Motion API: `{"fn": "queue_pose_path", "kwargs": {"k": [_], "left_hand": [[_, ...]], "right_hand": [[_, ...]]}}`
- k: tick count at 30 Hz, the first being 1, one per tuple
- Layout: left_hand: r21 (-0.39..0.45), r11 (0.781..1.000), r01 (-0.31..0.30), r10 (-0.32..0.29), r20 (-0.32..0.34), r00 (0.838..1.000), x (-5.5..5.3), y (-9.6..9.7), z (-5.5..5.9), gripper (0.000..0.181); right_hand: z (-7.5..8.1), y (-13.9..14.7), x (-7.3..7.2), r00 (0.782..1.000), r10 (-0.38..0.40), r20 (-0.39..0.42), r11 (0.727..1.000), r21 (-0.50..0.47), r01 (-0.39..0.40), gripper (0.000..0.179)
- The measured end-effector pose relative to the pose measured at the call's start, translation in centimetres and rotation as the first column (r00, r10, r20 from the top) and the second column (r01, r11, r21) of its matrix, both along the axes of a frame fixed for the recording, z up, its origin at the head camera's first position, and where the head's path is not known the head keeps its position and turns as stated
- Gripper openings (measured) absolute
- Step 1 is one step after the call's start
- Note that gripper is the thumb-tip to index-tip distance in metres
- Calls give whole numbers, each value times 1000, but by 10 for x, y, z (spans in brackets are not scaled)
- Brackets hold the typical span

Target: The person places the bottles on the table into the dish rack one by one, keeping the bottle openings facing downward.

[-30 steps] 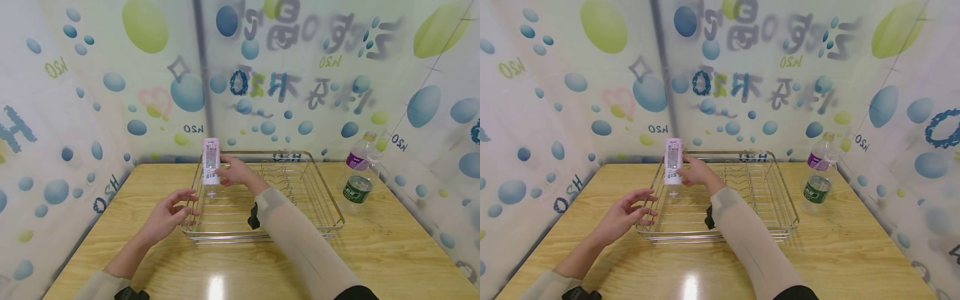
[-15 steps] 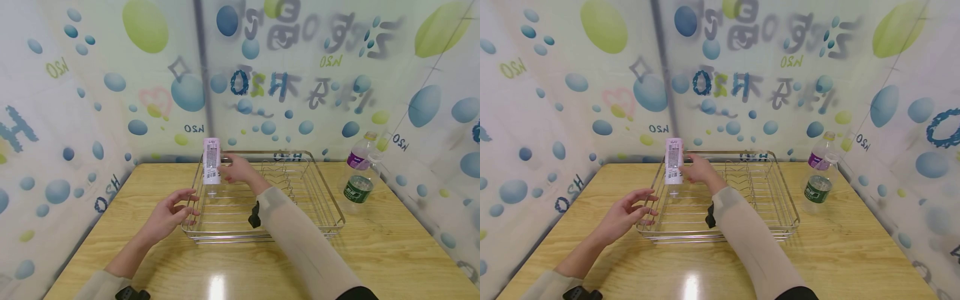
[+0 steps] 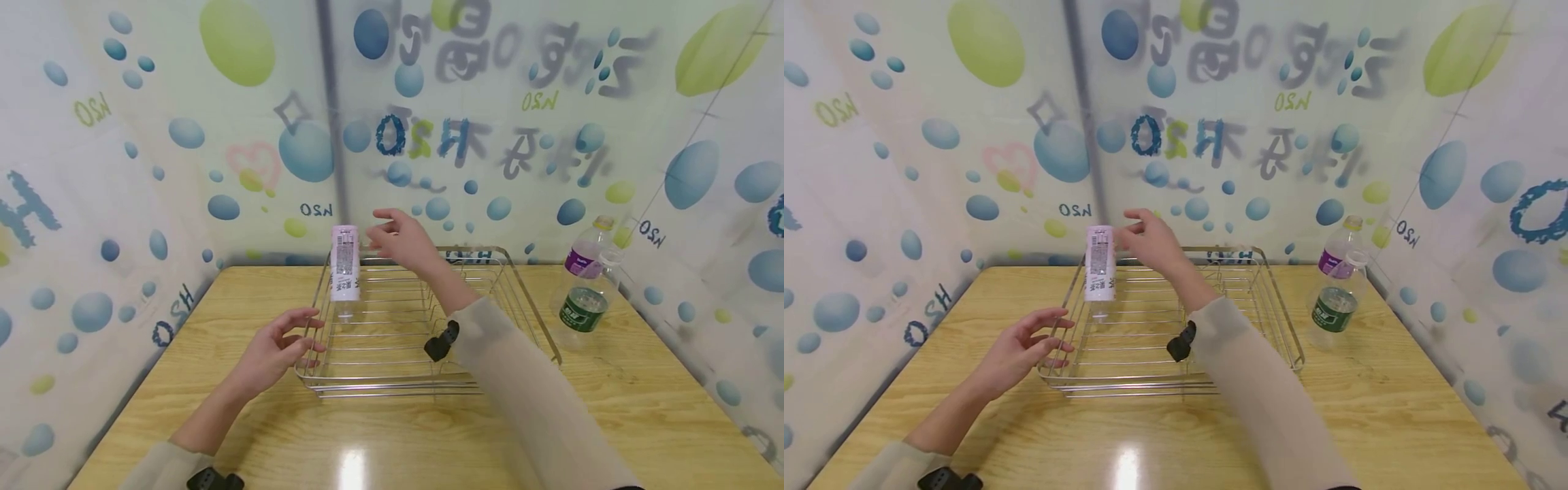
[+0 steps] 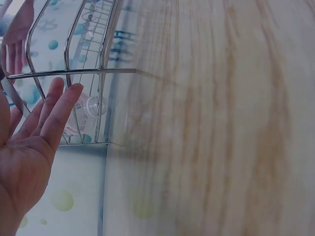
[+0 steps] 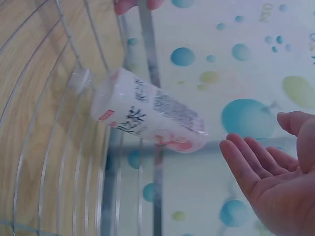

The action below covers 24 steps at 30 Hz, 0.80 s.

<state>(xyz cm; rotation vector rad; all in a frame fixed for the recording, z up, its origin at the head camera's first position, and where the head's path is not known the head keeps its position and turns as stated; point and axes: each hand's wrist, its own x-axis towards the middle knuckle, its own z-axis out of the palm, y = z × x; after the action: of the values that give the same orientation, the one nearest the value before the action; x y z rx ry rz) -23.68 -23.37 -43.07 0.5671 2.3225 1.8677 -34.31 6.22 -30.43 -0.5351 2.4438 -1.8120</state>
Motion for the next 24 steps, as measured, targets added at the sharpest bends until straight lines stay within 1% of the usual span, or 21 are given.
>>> {"fn": "queue_pose_path", "kwargs": {"k": [4,9,14,19,24], "left_hand": [[-4,1000,0,0,0,1000,0,0,0,53],[-7,1000,2,-2,-1,1000,1,0,1,53],[-8,1000,1,-1,-4,1000,1,-1,1,53],[2,1000,6,-6,-9,1000,0,-1,-1,53],[6,1000,5,-5,-16,1000,-1,0,-3,52]], "right_hand": [[16,19,20,999,40,-31,999,-21,-41,55],[24,48,42,993,42,-107,999,28,-39,52],[23,84,66,989,9,-149,998,66,1,46],[17,121,87,983,-27,-183,993,110,48,44],[11,158,110,982,-60,-179,988,132,84,43]]}}
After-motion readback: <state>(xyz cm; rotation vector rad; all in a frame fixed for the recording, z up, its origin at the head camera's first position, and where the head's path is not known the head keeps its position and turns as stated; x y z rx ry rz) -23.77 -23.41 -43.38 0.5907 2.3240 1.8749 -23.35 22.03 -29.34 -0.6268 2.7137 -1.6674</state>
